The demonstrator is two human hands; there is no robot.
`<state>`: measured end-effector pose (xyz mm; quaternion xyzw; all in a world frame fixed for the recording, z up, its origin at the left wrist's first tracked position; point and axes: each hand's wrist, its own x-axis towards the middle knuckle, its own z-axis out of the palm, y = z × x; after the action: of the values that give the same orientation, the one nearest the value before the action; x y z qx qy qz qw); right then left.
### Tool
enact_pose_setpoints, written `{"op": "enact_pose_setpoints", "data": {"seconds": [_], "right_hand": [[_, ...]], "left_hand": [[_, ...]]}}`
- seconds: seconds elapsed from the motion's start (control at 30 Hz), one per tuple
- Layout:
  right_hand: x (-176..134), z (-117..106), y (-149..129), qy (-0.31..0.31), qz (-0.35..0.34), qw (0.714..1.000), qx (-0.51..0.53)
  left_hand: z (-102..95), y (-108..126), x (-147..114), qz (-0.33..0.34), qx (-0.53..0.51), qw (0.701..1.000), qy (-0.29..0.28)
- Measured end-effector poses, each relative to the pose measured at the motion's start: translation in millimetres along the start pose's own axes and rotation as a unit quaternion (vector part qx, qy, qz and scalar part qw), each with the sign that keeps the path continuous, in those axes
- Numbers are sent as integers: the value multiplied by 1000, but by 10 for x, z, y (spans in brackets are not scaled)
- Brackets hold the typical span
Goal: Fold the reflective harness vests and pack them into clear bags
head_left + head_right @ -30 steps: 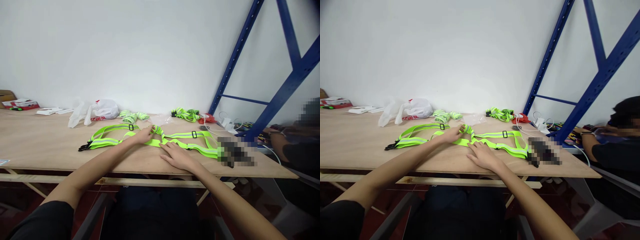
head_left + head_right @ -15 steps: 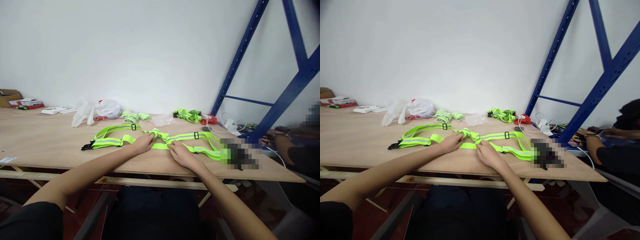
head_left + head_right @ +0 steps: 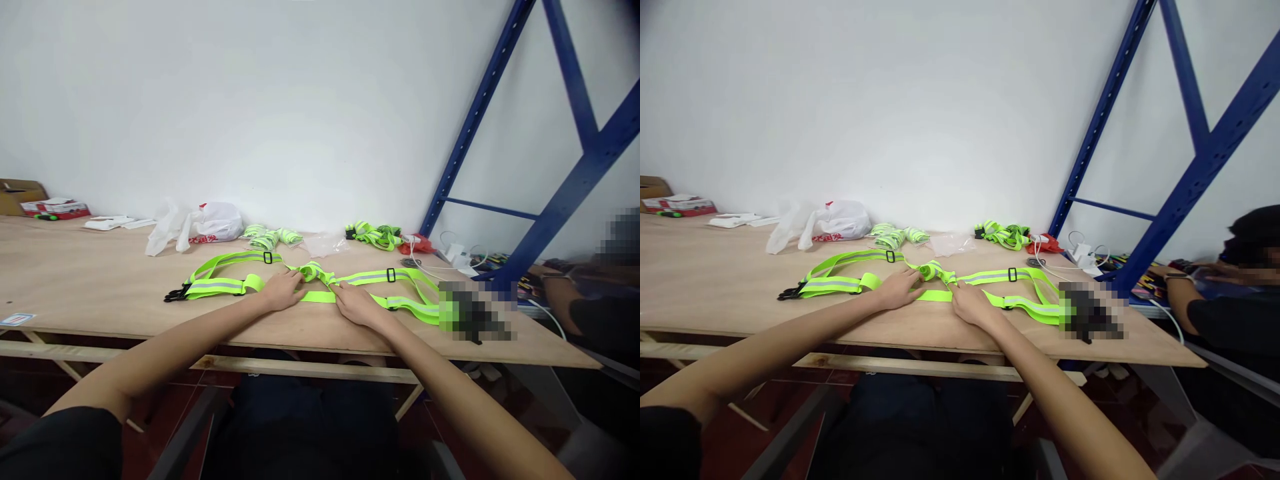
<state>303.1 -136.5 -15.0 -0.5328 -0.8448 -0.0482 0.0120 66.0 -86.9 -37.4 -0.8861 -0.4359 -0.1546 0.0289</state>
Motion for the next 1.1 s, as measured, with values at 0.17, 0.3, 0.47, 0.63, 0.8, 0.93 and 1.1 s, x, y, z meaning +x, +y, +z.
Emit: {"op": "enact_pose_setpoints", "data": {"seconds": [0.17, 0.3, 0.47, 0.63, 0.8, 0.93, 1.1], "right_hand": [[106, 9, 47, -8, -3, 1000, 6], [206, -21, 74, -21, 18, 999, 34], [324, -22, 138, -11, 40, 998, 48], [399, 61, 209, 21, 62, 995, 73], [425, 128, 249, 57, 87, 989, 103], [436, 158, 261, 82, 87, 984, 129], [443, 192, 290, 101, 67, 979, 163]], "left_hand": [[-63, 29, 59, 24, 67, 997, -20], [-96, 19, 203, 18, 60, 998, -13], [-22, -74, 399, -12, 23, 999, 22], [108, -161, 431, -25, -15, 999, 44], [157, -193, 418, -12, -38, 998, 47], [166, -197, 426, -13, -44, 998, 51], [188, -228, 429, -39, -53, 996, 68]]}}
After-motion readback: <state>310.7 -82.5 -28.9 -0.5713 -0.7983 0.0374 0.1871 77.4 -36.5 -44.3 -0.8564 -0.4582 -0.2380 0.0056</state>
